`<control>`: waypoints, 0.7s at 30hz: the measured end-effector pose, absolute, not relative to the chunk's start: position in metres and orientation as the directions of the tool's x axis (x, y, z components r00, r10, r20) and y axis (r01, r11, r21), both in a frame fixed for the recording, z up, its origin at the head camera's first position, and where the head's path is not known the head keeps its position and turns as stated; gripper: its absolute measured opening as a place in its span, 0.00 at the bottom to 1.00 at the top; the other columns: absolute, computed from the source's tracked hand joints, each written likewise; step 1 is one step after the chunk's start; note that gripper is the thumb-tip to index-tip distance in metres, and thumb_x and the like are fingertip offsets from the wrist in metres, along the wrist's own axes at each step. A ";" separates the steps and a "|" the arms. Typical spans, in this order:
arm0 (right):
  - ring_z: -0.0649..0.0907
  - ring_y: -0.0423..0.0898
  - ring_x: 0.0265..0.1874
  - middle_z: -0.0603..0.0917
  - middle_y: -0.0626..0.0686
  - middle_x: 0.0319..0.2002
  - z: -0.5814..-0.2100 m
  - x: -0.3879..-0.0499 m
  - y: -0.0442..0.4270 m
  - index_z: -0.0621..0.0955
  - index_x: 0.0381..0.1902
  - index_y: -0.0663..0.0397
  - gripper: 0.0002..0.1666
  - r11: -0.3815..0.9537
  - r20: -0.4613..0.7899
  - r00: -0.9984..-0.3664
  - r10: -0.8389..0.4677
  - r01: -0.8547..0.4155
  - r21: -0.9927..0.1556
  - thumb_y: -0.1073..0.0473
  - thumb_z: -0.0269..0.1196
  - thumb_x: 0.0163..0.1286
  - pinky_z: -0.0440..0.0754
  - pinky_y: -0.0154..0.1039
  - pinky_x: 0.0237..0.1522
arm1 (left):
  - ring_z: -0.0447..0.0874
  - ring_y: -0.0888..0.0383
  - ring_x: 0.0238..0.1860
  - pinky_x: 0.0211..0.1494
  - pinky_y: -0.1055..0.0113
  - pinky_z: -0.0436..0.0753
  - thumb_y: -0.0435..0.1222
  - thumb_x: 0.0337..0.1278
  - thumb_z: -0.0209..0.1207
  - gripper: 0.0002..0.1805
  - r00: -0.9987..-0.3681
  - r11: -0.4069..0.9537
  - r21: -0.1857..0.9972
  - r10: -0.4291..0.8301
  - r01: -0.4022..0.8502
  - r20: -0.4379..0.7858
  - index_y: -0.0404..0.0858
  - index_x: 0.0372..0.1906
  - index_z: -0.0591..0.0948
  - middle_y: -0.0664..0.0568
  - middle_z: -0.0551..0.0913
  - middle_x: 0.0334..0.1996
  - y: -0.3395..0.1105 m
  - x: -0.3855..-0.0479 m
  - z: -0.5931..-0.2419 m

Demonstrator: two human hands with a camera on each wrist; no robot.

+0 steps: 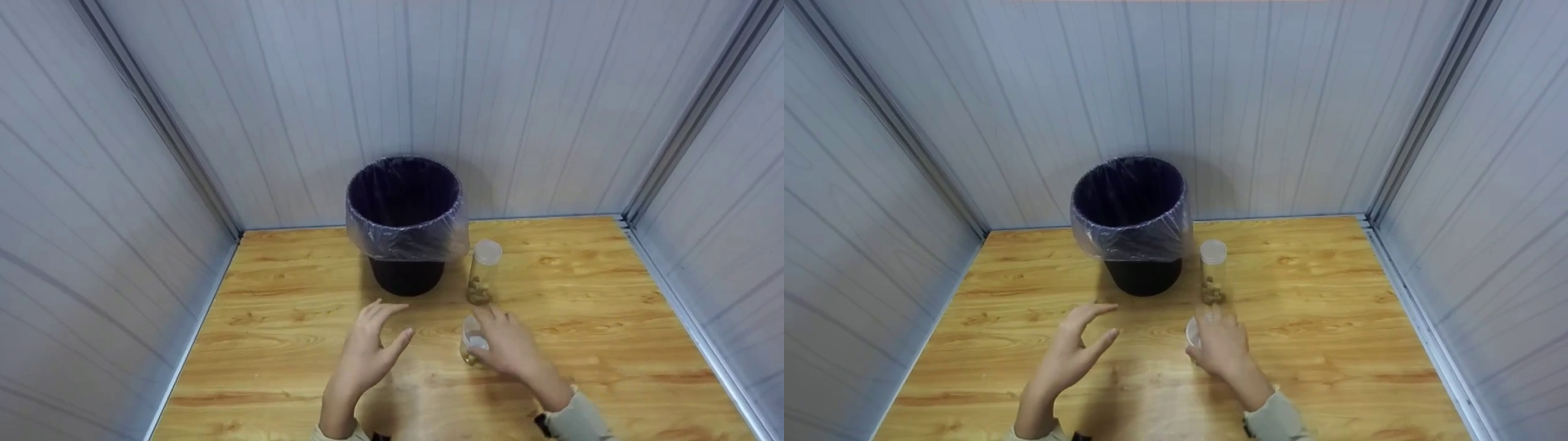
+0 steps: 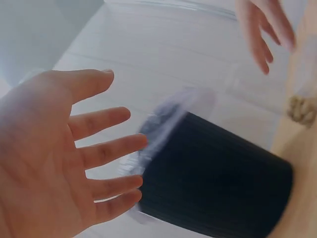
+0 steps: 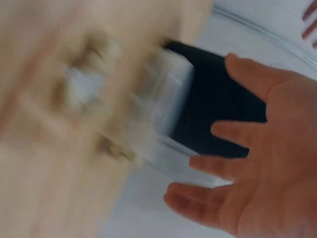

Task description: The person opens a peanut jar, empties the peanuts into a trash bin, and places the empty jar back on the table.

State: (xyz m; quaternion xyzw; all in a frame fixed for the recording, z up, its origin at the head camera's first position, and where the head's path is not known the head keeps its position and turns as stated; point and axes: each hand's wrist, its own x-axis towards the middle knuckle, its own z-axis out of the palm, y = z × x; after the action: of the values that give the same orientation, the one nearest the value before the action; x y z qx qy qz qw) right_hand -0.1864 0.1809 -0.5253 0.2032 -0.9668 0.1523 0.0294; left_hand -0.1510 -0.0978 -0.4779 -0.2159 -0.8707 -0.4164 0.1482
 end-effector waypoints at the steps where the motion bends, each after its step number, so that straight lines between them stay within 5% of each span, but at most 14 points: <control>1: 0.77 0.69 0.47 0.74 0.68 0.57 -0.533 -0.185 0.179 0.70 0.65 0.59 0.44 0.882 0.119 -0.922 -0.368 -0.387 -0.270 0.44 0.71 0.57 0.78 0.63 0.44 | 0.70 0.46 0.63 0.65 0.48 0.69 0.48 0.64 0.60 0.21 -0.874 0.546 0.684 0.257 0.484 0.413 0.43 0.57 0.79 0.56 0.80 0.53 -0.097 -0.150 -0.483; 5: 0.79 0.66 0.42 0.76 0.65 0.53 -0.550 -0.183 0.174 0.74 0.60 0.58 0.40 0.908 0.139 -0.946 -0.291 -0.319 -0.271 0.45 0.74 0.54 0.82 0.59 0.33 | 0.75 0.54 0.56 0.60 0.51 0.75 0.53 0.65 0.56 0.24 -0.912 0.511 0.758 0.279 0.405 0.300 0.44 0.58 0.79 0.56 0.79 0.55 -0.093 -0.147 -0.494; 11: 0.78 0.66 0.47 0.75 0.66 0.55 -0.552 -0.198 0.175 0.73 0.63 0.59 0.45 0.913 0.127 -0.963 -0.237 -0.266 -0.311 0.43 0.74 0.52 0.81 0.61 0.39 | 0.78 0.59 0.38 0.58 0.53 0.76 0.53 0.66 0.56 0.23 -0.931 0.501 0.792 0.285 0.349 0.230 0.46 0.58 0.79 0.56 0.79 0.55 -0.093 -0.151 -0.501; 21: 0.79 0.56 0.45 0.75 0.57 0.53 -0.517 -0.188 0.169 0.72 0.65 0.55 0.50 0.815 0.238 -0.949 -0.208 -0.303 -0.494 0.50 0.76 0.42 0.82 0.52 0.38 | 0.80 0.52 0.51 0.50 0.53 0.81 0.45 0.65 0.60 0.15 -0.961 0.422 0.864 0.117 0.275 0.249 0.44 0.53 0.81 0.55 0.82 0.49 -0.089 -0.154 -0.516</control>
State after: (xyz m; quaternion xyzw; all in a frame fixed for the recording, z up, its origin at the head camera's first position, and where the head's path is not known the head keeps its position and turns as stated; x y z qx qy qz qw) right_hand -0.1884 0.1693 -0.5169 0.1345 -0.9487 0.2725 0.0869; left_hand -0.1539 -0.0893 -0.5164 -0.1169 -0.8398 -0.5248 0.0753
